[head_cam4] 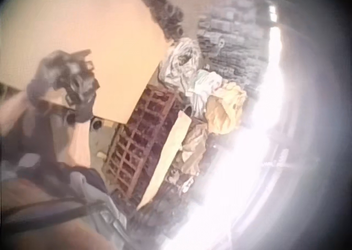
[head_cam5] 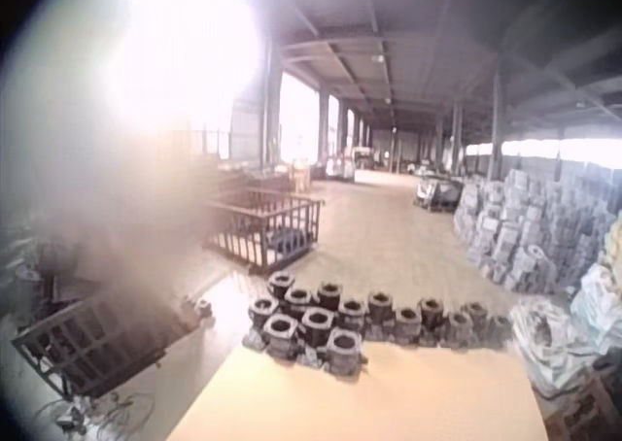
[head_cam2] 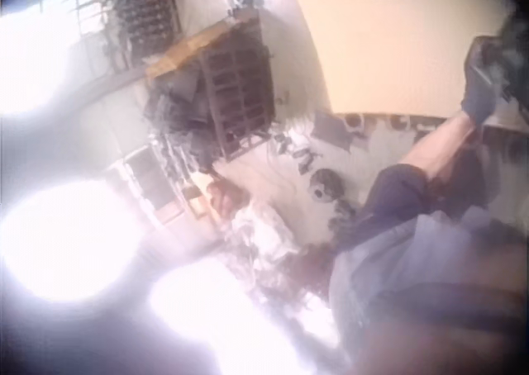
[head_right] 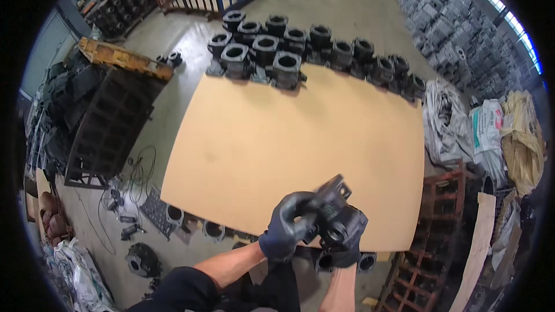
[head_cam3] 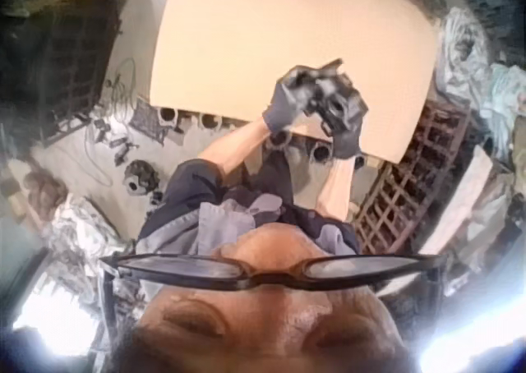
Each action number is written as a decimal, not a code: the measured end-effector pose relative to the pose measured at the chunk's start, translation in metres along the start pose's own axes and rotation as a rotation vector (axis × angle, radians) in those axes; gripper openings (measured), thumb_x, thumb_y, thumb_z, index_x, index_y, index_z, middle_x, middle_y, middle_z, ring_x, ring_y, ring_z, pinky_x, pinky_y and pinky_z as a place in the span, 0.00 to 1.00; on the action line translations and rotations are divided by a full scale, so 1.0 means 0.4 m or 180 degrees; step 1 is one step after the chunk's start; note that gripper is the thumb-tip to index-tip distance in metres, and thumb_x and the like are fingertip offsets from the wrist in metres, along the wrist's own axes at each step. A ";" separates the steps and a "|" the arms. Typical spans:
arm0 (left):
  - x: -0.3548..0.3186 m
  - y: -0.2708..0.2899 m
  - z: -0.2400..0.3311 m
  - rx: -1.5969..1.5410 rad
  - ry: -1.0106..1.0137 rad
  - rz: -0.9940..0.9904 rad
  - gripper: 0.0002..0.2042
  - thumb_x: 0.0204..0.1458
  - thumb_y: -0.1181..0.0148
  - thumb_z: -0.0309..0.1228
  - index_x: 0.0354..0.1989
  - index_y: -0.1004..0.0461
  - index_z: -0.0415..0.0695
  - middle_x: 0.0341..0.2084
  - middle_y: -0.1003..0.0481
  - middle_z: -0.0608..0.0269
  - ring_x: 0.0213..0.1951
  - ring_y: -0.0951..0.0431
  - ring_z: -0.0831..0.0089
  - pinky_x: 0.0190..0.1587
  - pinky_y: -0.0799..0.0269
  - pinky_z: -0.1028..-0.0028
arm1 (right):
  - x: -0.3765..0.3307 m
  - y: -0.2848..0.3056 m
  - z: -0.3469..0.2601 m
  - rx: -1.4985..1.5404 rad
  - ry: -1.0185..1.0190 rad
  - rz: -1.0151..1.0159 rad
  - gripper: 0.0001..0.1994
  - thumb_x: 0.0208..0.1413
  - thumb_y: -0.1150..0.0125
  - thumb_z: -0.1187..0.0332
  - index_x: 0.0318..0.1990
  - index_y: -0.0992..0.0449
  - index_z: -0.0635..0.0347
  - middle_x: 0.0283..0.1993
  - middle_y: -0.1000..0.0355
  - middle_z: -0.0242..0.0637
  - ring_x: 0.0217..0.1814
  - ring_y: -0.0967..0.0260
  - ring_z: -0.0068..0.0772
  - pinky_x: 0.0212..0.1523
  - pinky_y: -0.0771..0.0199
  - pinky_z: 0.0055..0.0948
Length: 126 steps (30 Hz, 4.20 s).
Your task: The person sits on the floor and uses a handheld power tool to grind and polish the surfaces of metal engine parts. They rotate each part to access different areas, then place the finished pieces onto a nearby table.
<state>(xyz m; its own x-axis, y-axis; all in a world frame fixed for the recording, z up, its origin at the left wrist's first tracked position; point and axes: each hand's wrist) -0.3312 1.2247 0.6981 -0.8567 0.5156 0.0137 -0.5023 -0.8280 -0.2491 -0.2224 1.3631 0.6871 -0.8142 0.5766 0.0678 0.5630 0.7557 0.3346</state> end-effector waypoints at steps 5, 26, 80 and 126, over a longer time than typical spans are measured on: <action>0.161 0.088 -0.157 -0.1155 0.1515 -0.0192 0.11 0.61 0.45 0.32 0.46 0.22 0.40 0.38 0.21 0.64 0.40 0.23 0.77 0.40 0.25 0.74 | 0.073 0.020 0.063 0.0500 -0.1560 -0.0025 0.09 0.58 0.44 0.72 0.32 0.22 0.71 0.24 0.25 0.40 0.17 0.29 0.26 0.15 0.31 0.26; 0.417 0.453 -0.431 0.4677 0.0201 0.0175 0.33 0.57 0.45 0.47 0.69 0.37 0.43 0.71 0.45 0.42 0.73 0.52 0.41 0.73 0.62 0.44 | 0.811 -0.040 0.228 0.0321 -0.2363 0.0348 0.11 0.56 0.36 0.60 0.28 0.24 0.57 0.19 0.31 0.32 0.15 0.37 0.24 0.14 0.40 0.26; 0.443 0.478 -0.443 0.4549 0.0335 0.0063 0.34 0.55 0.42 0.50 0.67 0.34 0.44 0.69 0.42 0.39 0.72 0.49 0.37 0.71 0.59 0.40 | 1.421 -0.415 0.311 0.0471 -0.2607 0.0037 0.08 0.55 0.35 0.59 0.32 0.22 0.51 0.19 0.34 0.32 0.17 0.40 0.26 0.19 0.39 0.28; 0.312 0.531 -0.384 0.2787 0.0103 0.0652 0.23 0.52 0.38 0.42 0.51 0.24 0.39 0.52 0.25 0.44 0.58 0.28 0.49 0.63 0.34 0.57 | 0.430 -0.364 0.408 0.0163 -0.1471 -0.0759 0.19 0.64 0.42 0.50 0.49 0.23 0.56 0.46 0.27 0.31 0.47 0.29 0.28 0.48 0.27 0.34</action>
<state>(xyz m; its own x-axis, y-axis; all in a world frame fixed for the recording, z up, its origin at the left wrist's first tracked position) -0.5268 1.1469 0.4981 -0.9422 0.3344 0.0194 -0.2608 -0.7689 0.5838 -0.4213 1.4031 0.4969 -0.7796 0.4549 -0.4304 0.3853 0.8902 0.2429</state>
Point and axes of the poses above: each hand's wrist, its own x-axis towards the middle knuckle, its own y-axis out of the back of the hand, z = x × y
